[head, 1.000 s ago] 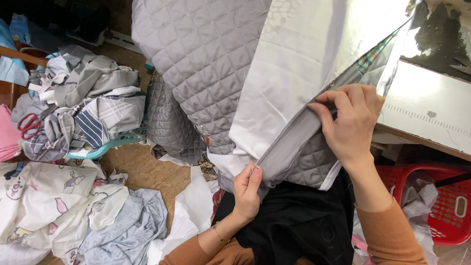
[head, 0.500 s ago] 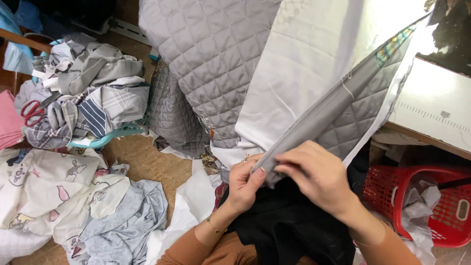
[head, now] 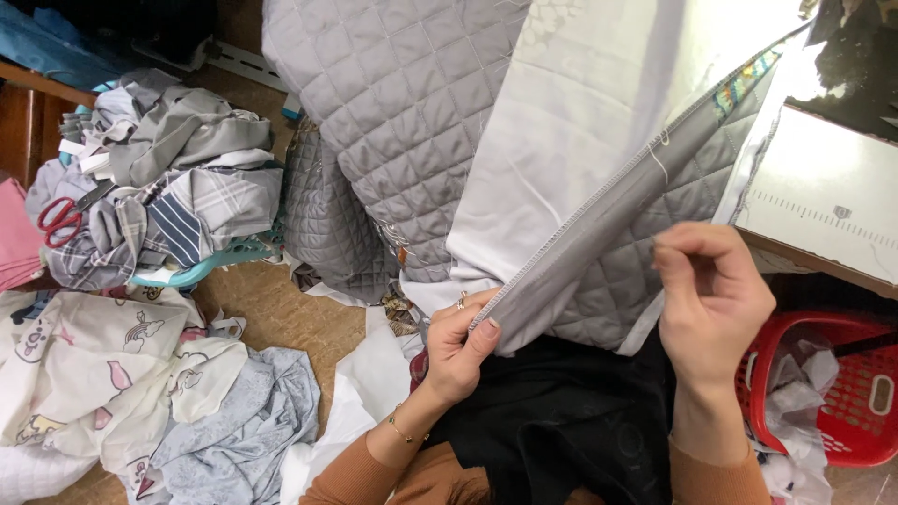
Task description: Sewing a white fabric strip onto the edge of a quilted fabric panel using an industrial sewing machine
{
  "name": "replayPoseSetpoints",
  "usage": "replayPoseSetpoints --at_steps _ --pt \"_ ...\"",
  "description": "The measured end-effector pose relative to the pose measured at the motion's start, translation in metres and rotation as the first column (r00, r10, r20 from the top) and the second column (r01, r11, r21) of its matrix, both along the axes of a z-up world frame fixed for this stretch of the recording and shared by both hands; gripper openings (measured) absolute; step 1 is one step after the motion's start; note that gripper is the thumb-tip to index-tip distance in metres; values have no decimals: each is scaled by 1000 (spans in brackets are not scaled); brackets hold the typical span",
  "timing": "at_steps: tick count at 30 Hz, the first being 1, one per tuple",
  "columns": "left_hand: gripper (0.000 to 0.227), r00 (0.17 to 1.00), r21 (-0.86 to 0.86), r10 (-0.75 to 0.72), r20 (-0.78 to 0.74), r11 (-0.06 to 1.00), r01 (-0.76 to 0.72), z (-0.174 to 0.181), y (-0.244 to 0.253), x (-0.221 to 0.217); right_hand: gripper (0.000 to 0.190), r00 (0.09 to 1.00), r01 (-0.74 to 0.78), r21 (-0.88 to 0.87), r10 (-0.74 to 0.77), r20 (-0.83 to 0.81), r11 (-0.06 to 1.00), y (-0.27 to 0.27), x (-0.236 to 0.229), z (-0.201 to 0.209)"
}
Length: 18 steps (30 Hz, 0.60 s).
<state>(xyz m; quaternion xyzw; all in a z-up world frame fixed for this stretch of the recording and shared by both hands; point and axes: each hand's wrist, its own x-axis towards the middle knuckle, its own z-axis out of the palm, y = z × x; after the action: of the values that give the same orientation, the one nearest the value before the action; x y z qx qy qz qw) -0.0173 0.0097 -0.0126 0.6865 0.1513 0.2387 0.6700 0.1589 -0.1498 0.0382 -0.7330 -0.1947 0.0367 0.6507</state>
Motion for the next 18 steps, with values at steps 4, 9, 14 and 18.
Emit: replayPoseSetpoints --at_steps 4,9,14,18 --pt "39 999 -14 -26 22 1000 26 1 1 -1 14 973 -10 -241 65 223 970 10 12 -3" --pt "42 996 -62 -78 44 995 81 -1 1 -4 11 821 -63 -321 232 522 945 29 25 -17" --pt "46 997 -236 -66 44 969 74 -9 19 -8 9 969 -206 -53 211 131 977 9 41 -31" --pt "50 991 -126 -133 -15 984 130 7 37 -8 16 978 -146 186 170 -117 972 7 29 -38"
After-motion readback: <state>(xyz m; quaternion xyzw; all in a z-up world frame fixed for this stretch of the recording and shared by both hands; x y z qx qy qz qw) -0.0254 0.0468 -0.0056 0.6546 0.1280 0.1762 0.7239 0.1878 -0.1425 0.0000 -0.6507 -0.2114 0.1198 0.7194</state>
